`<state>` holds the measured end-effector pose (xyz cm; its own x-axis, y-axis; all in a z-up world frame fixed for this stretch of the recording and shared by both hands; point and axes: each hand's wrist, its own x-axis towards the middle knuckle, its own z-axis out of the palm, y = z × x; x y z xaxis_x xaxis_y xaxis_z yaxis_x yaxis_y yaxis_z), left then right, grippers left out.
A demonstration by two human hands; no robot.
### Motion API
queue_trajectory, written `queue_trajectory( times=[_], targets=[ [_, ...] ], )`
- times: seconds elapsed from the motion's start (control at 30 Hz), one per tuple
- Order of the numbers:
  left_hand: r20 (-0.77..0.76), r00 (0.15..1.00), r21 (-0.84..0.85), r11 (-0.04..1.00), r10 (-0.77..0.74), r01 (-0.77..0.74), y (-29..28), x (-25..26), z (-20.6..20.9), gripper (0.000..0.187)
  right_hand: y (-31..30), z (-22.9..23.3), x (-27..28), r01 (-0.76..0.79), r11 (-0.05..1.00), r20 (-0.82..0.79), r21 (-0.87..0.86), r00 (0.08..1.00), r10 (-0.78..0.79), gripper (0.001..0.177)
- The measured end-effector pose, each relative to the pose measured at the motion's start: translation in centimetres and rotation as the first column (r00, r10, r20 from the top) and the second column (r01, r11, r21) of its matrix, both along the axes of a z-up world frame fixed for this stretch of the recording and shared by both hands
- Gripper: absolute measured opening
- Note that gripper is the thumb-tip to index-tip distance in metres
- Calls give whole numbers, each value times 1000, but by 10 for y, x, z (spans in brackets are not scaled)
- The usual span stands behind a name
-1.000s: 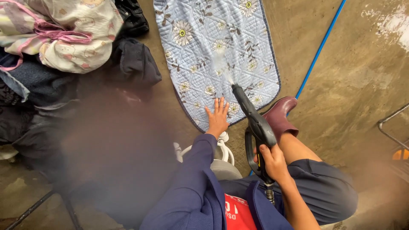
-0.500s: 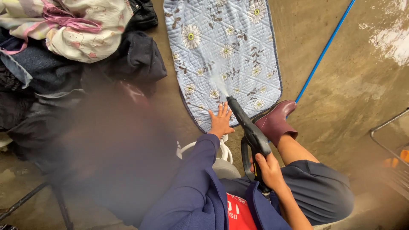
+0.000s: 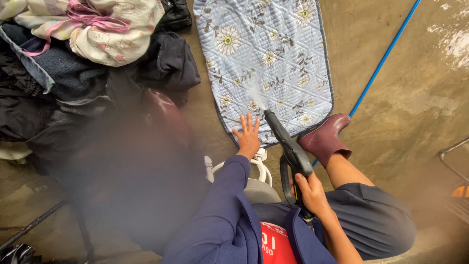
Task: Washing fabric mats and covers using a pressure washer on a concrete floor.
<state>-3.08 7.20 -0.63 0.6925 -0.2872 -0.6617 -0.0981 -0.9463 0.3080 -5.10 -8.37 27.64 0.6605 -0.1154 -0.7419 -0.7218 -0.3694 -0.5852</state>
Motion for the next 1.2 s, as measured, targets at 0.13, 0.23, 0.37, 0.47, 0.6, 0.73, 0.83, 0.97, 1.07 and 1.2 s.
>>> queue_trajectory(
  times=[0.13,0.23,0.37,0.47,0.6,0.73,0.83,0.97,1.07,1.2],
  targets=[
    [-202,979,-9,1000,-10,8,-1,18,10,107,19,9,17,-58,998,53,0,997,58,27],
    [-263,964,-6,999,-49,49,1,23,12,110,30,39,33,-66,997,121,46,991,60,29],
    [-323,944,-13,998,-63,62,1,32,21,114,15,37,12,-82,996,104,43,992,77,36],
    [-351,933,9,996,-79,88,1,31,18,107,6,8,-19,-69,997,-34,25,997,69,32],
    [-352,932,4,996,-84,91,-4,17,-7,104,16,-19,-26,-147,988,-93,45,984,150,28],
    [-389,915,-52,995,-104,90,-3,13,-14,98,33,-12,1,-197,979,-54,50,978,200,26],
    [-359,925,10,991,-124,136,-9,8,-23,107,41,22,27,-202,979,48,-9,978,203,29],
    [-427,887,44,976,-174,213,1,42,20,98,39,44,30,-226,973,-136,-36,966,219,38],
    [-446,884,30,985,-141,172,2,39,18,100,25,8,2,-150,988,-146,-35,979,143,32],
    [-422,895,19,985,-147,171,2,34,17,92,29,-12,2,-167,986,-34,-4,985,167,25]
  ],
)
